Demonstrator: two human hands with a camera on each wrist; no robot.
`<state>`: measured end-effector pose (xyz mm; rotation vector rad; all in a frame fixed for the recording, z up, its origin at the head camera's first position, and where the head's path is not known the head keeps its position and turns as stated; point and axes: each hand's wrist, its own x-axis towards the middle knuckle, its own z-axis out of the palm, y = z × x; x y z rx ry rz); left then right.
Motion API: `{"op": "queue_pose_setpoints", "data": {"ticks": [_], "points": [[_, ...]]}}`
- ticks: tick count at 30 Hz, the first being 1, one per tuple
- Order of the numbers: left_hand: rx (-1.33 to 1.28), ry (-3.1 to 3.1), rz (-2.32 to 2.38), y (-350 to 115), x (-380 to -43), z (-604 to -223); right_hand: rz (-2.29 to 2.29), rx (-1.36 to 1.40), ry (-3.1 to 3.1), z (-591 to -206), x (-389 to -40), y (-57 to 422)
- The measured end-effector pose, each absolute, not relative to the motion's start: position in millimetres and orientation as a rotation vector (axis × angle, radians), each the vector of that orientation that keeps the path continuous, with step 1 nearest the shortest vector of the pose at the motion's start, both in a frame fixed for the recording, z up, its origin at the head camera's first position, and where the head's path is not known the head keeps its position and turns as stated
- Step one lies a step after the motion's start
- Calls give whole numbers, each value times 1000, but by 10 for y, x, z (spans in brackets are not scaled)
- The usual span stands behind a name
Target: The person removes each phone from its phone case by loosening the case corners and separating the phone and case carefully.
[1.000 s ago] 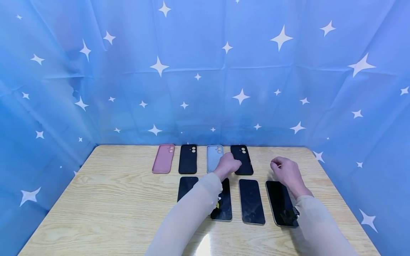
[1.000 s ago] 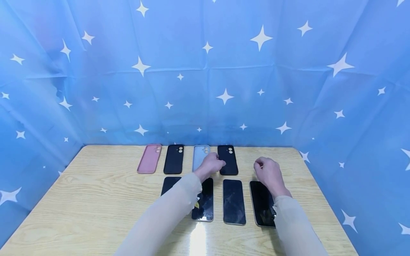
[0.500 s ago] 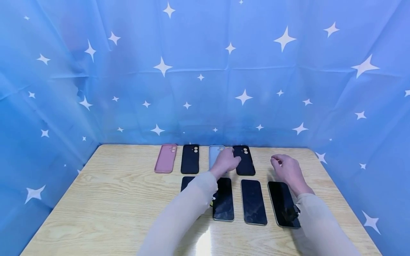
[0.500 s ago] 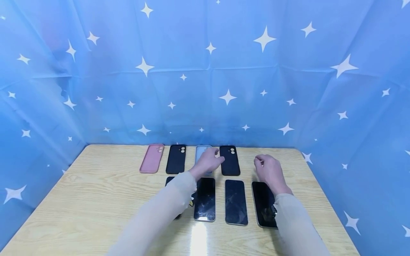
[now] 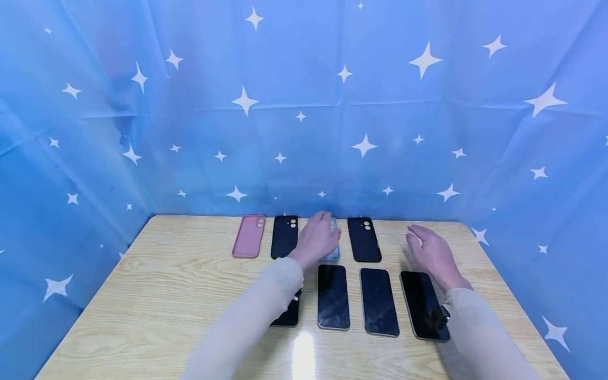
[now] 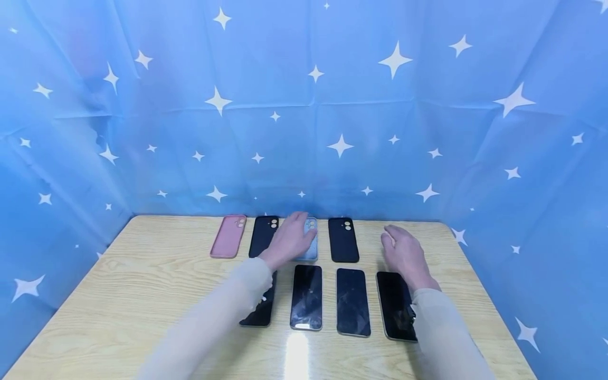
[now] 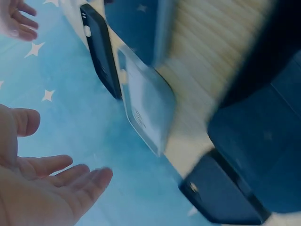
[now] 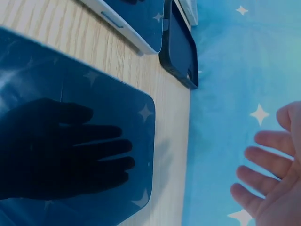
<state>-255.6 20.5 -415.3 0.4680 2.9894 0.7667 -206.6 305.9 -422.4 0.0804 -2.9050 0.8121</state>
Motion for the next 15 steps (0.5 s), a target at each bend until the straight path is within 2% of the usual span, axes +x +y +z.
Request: {"op": "queue_pose_setpoints", "data": {"ticks": [9, 15], "points": [[530, 3161, 466, -224, -2588, -4200, 760, 121, -2933, -4235, -2067, 3090], [488, 3189, 449, -616, -2613, -4270, 688, 176, -2933, -4247, -2053, 3121]]}}
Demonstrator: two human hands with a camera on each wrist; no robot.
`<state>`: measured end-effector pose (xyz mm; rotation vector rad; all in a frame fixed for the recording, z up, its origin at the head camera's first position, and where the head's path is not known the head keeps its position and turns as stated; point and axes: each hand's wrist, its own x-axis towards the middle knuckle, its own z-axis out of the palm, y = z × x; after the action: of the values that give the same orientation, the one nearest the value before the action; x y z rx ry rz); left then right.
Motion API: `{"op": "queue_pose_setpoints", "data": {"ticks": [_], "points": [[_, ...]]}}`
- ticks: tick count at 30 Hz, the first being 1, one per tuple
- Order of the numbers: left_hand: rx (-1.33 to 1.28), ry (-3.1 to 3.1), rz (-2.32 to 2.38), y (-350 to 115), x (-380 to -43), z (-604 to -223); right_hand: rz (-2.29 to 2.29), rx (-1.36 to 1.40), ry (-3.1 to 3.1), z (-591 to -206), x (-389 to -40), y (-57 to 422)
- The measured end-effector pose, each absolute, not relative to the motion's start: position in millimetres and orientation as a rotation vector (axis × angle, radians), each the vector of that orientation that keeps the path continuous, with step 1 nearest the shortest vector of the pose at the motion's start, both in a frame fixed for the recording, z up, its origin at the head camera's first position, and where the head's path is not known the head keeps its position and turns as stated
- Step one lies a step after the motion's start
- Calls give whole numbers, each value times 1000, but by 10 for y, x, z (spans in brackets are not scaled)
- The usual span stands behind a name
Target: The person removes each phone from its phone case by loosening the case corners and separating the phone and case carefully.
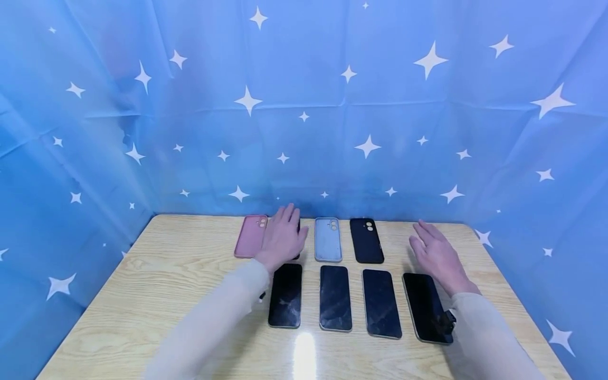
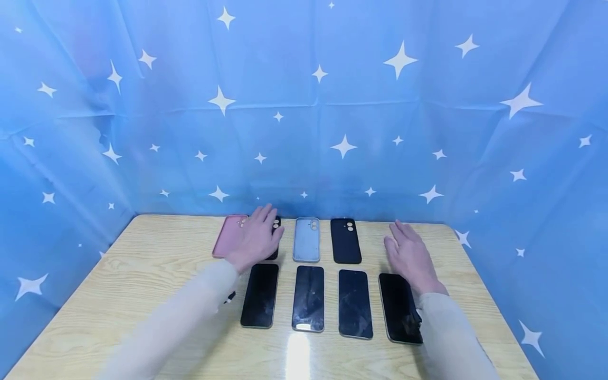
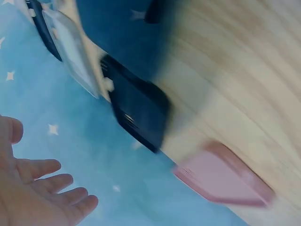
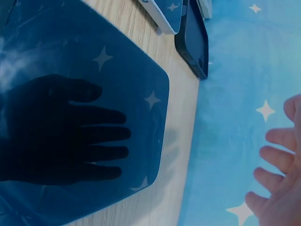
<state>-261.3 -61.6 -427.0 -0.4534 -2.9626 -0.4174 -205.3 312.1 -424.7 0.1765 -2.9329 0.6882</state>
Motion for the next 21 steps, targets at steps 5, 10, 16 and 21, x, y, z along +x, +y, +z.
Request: {"op": "queue_pose_setpoints", "data": {"ticks": [5, 10, 16, 21], "points": [[-415, -2984, -380, -956, -2609, -4323, 616, 233, -2899, -4256, -2041, 3180], [-379, -2963, -316, -1242, -2578, -4382, 575, 259, -2882, -4279, -2048, 3215], [-326, -2972, -354, -1508, -2540, -4456, 521, 262, -2907, -4280, -2046, 3252], [-282, -2978, -349, -1676, -2500, -4486, 475, 261, -2929, -4267, -2041, 3310]]}}
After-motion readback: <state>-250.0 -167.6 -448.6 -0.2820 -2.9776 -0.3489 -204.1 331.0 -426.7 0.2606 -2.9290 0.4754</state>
